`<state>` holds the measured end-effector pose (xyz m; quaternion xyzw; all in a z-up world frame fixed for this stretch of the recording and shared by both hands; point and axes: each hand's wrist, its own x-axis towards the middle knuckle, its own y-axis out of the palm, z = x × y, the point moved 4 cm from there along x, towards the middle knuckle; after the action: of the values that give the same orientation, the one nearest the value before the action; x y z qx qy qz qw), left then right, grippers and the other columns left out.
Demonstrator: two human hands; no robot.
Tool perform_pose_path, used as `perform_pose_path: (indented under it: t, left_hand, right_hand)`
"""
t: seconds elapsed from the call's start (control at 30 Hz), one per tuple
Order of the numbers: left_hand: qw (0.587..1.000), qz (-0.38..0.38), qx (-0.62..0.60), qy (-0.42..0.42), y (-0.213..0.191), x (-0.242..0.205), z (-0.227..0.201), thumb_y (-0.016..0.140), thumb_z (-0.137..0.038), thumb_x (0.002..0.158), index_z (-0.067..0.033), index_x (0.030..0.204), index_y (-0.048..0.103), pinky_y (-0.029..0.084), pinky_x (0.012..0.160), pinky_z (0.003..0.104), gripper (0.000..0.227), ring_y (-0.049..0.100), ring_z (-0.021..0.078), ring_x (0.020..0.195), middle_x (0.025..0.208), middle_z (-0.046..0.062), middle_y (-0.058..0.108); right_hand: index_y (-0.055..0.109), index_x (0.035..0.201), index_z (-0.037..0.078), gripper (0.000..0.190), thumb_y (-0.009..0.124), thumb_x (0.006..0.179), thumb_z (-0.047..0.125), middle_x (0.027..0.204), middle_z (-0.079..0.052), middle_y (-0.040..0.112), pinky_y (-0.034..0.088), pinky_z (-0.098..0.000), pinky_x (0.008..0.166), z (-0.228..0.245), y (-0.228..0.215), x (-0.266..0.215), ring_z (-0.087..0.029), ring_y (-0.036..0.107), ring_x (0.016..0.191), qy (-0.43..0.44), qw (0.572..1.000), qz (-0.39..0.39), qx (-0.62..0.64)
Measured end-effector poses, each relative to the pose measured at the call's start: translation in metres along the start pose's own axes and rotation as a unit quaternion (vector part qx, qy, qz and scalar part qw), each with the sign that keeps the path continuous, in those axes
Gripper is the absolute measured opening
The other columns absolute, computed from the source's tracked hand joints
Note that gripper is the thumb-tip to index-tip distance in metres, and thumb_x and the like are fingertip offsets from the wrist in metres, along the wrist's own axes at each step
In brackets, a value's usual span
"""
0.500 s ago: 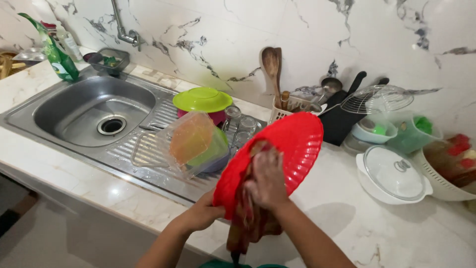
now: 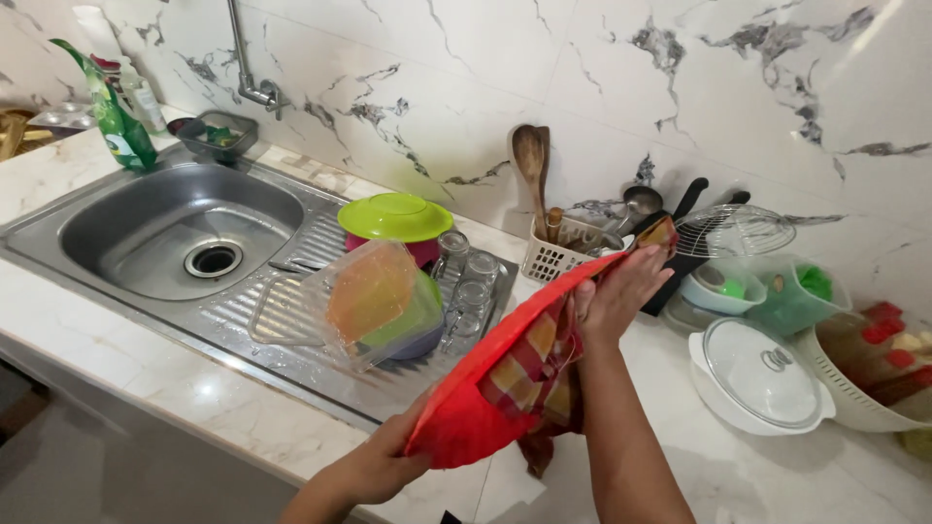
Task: Drying washed plastic plates and bowls with a cloth at a kitchen counter.
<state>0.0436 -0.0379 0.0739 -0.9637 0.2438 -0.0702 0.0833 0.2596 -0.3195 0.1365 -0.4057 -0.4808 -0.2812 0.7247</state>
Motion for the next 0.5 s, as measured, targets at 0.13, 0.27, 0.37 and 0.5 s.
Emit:
perform_pose_path:
  t: [0.13, 0.27, 0.37, 0.5]
  left_hand:
    - [0.986, -0.054, -0.152, 0.042, 0.000, -0.001, 0.048, 0.056, 0.012, 0.077, -0.0072, 0.157, 0.032, 0.042, 0.109, 0.031, 0.086, 0.052, 0.0158, 0.128, 0.141, 0.008, 0.059]
    - [0.959, -0.103, -0.261, -0.032, -0.001, 0.000, 0.096, 0.060, 0.011, 0.075, -0.0049, 0.150, 0.044, 0.048, 0.102, 0.033, 0.078, 0.058, 0.0149, 0.120, 0.132, 0.005, 0.065]
    - [0.952, -0.115, -0.284, -0.024, -0.002, 0.003, 0.099, 0.061, 0.009, 0.076, -0.0038, 0.143, 0.050, 0.054, 0.093, 0.036, 0.069, 0.064, 0.0180, 0.107, 0.119, 0.007, 0.069]
    - [0.945, -0.098, -0.311, 0.000, -0.001, 0.008, 0.107, 0.058, 0.006, 0.078, 0.0009, 0.133, 0.057, 0.059, 0.092, 0.039, 0.055, 0.071, 0.0241, 0.103, 0.113, 0.011, 0.074]
  right_hand:
    - [0.012, 0.162, -0.007, 0.092, 0.028, 0.106, 0.064, 0.165, -0.035, 0.024, 0.002, -0.0662, 0.127, 0.031, -0.011, 0.000, -0.050, 0.017, 0.157, 0.006, 0.991, 0.105, -0.087]
    - [0.016, 0.160, -0.009, 0.087, 0.035, 0.107, 0.057, 0.163, -0.036, 0.027, 0.005, -0.0666, 0.124, 0.060, -0.026, -0.009, -0.052, 0.017, 0.155, -0.005, 0.975, 0.199, -0.101]
    - [0.019, 0.158, -0.009, 0.089, 0.038, 0.103, 0.059, 0.161, -0.034, 0.029, 0.008, -0.0643, 0.124, 0.077, -0.034, -0.016, -0.050, 0.020, 0.154, -0.021, 0.966, 0.240, -0.091]
    - [0.019, 0.157, -0.011, 0.095, 0.044, 0.100, 0.060, 0.160, -0.037, 0.027, 0.010, -0.0609, 0.122, 0.094, -0.045, -0.031, -0.052, 0.020, 0.151, -0.035, 0.964, 0.252, -0.071]
